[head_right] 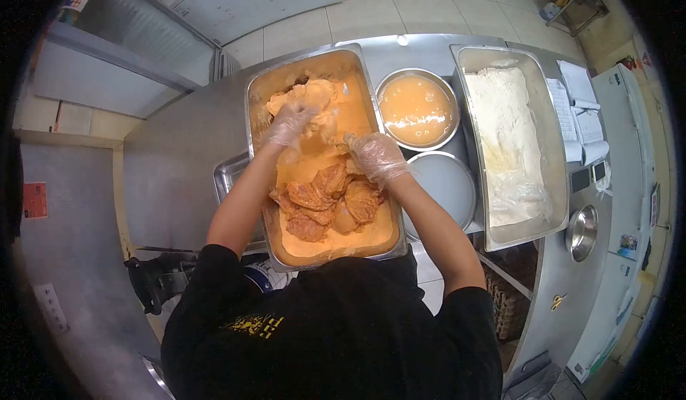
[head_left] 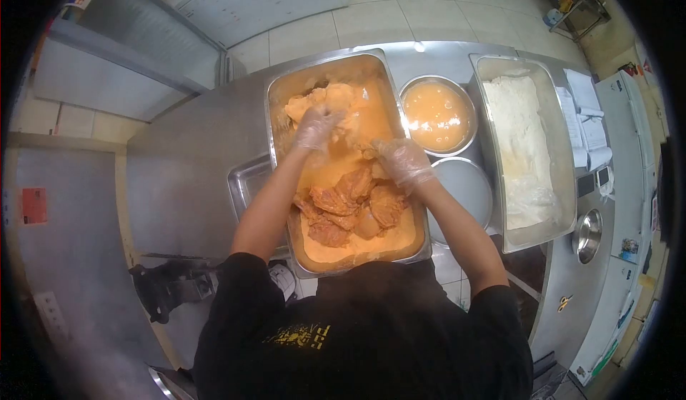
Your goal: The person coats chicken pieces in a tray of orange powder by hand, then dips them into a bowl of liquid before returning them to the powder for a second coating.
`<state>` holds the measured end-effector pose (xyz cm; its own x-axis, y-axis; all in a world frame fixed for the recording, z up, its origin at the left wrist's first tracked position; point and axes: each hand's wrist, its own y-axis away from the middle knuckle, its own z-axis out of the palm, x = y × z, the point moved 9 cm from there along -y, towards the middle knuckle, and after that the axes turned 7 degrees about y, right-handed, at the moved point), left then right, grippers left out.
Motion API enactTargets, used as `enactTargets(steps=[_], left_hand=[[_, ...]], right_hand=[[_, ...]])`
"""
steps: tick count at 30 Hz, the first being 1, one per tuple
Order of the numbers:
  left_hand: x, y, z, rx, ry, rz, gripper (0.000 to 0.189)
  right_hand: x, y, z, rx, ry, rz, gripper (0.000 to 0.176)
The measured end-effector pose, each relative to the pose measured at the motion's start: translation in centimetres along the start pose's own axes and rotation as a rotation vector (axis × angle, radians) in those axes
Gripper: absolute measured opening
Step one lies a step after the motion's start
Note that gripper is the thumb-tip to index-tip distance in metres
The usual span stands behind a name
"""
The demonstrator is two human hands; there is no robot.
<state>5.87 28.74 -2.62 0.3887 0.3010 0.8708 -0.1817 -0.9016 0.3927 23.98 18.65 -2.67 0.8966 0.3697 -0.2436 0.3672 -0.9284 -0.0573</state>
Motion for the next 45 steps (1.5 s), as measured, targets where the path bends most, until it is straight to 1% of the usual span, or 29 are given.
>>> enactTargets(steps=[1, 2, 4, 6, 7, 9, 10, 11, 12, 14, 17, 18, 19, 21, 23, 26, 27, 29, 32, 35, 38, 39, 41, 43, 45], left_hand=[[-0.4, 0.4, -1.4, 0.013, -0.015, -0.009, 0.040], [-4.3, -1.7, -2.6, -0.086, -0.270, -0.160, 0.034], [-5.9, -1.1, -2.4, -0.228, -0.794, -0.057, 0.045], [-9.9, -1.7, -2.9, -0.218, -1.009, -0.020, 0.057], [-14.3, -3.4, -3.3, -0.137, -0.965, -0.035, 0.062], [-15.1, -3.1, -3.5, -0.112, -0.894, -0.124, 0.070], [-11.7, -1.0, -3.0, -0.165, -0.863, -0.201, 0.073], [-9.8, 0.6, -2.6, -0.213, -0.829, -0.279, 0.076], [-9.3, 0.9, -2.2, -0.243, -0.853, -0.262, 0.075], [-8.0, 1.1, -1.7, -0.302, -0.908, -0.223, 0.073], [-4.4, 3.2, -1.3, -0.255, -0.425, -0.052, 0.074], [-5.8, 2.1, -1.5, -0.194, -0.327, -0.015, 0.074], [-8.7, 0.1, -1.6, -0.133, -0.230, 0.023, 0.074], [-9.4, -0.8, -2.3, -0.070, -0.303, 0.006, 0.074], [-6.9, 0.7, -3.4, -0.059, -0.640, -0.106, 0.074], [-10.1, -0.8, -3.7, -0.097, -0.873, -0.296, 0.074], [-10.5, -1.1, -3.0, -0.182, -0.917, -0.250, 0.073], [-7.3, 0.7, -1.3, -0.356, -1.001, -0.156, 0.071], [-8.1, 0.5, -1.3, -0.217, -0.395, -0.025, 0.064], [-6.7, 0.9, -1.0, -0.011, 0.033, 0.183, 0.050], [-7.8, -0.2, -2.2, 0.087, -0.098, -0.039, 0.051], [-8.3, -0.3, -2.1, 0.055, -0.113, -0.116, 0.053], [-9.0, -0.2, -2.0, -0.009, -0.142, -0.265, 0.057], [-8.2, 1.3, -1.5, -0.184, -0.229, -0.232, 0.059], [-8.5, 2.0, -1.4, -0.246, -0.275, -0.185, 0.060]], right_hand=[[0.0, 0.1, -0.2, 0.004, 0.001, 0.005, 0.021], [-0.2, 0.1, -0.6, 0.008, 0.004, 0.006, 0.020], [-0.5, 0.1, -0.8, -0.006, 0.025, 0.008, 0.020], [-0.4, -0.1, -0.5, -0.038, 0.067, 0.017, 0.020], [-0.4, -0.3, -0.4, -0.042, 0.059, 0.013, 0.020], [-0.3, -0.2, -0.2, -0.052, 0.044, 0.014, 0.019], [-0.3, -0.1, -0.2, -0.030, 0.039, 0.013, 0.019], [-0.3, 0.0, -0.1, -0.008, 0.036, 0.009, 0.019], [-0.3, 0.0, -0.3, 0.017, 0.034, 0.004, 0.019], [-0.4, 0.1, -0.6, 0.001, 0.045, -0.013, 0.018], [-0.4, 0.0, -0.5, -0.011, 0.050, -0.004, 0.018], [-0.4, 0.0, -0.5, -0.013, 0.050, 0.005, 0.019], [-0.4, -0.1, -0.5, -0.019, 0.058, 0.003, 0.019], [-0.5, -0.1, -0.5, -0.036, 0.074, 0.001, 0.019], [-0.3, 0.0, -0.5, -0.035, 0.044, 0.022, 0.020], [-0.3, 0.0, -0.7, -0.002, 0.011, 0.022, 0.020], [-0.3, 0.0, -0.8, 0.016, 0.002, 0.020, 0.020], [-0.4, 0.0, -0.6, -0.011, 0.024, 0.017, 0.020], [-0.4, -0.2, -0.7, -0.037, 0.026, 0.026, 0.020], [-0.1, 0.0, -0.3, -0.020, 0.008, 0.053, 0.022], [0.0, 0.1, -0.4, -0.024, -0.028, 0.071, 0.023], [0.0, 0.1, -0.6, -0.033, -0.044, 0.074, 0.024], [0.2, 0.2, -1.0, -0.093, -0.145, 0.142, 0.024], [0.5, 0.2, -0.9, -0.112, -0.202, 0.178, 0.024], [0.6, 0.3, -0.7, -0.094, -0.219, 0.182, 0.023]])
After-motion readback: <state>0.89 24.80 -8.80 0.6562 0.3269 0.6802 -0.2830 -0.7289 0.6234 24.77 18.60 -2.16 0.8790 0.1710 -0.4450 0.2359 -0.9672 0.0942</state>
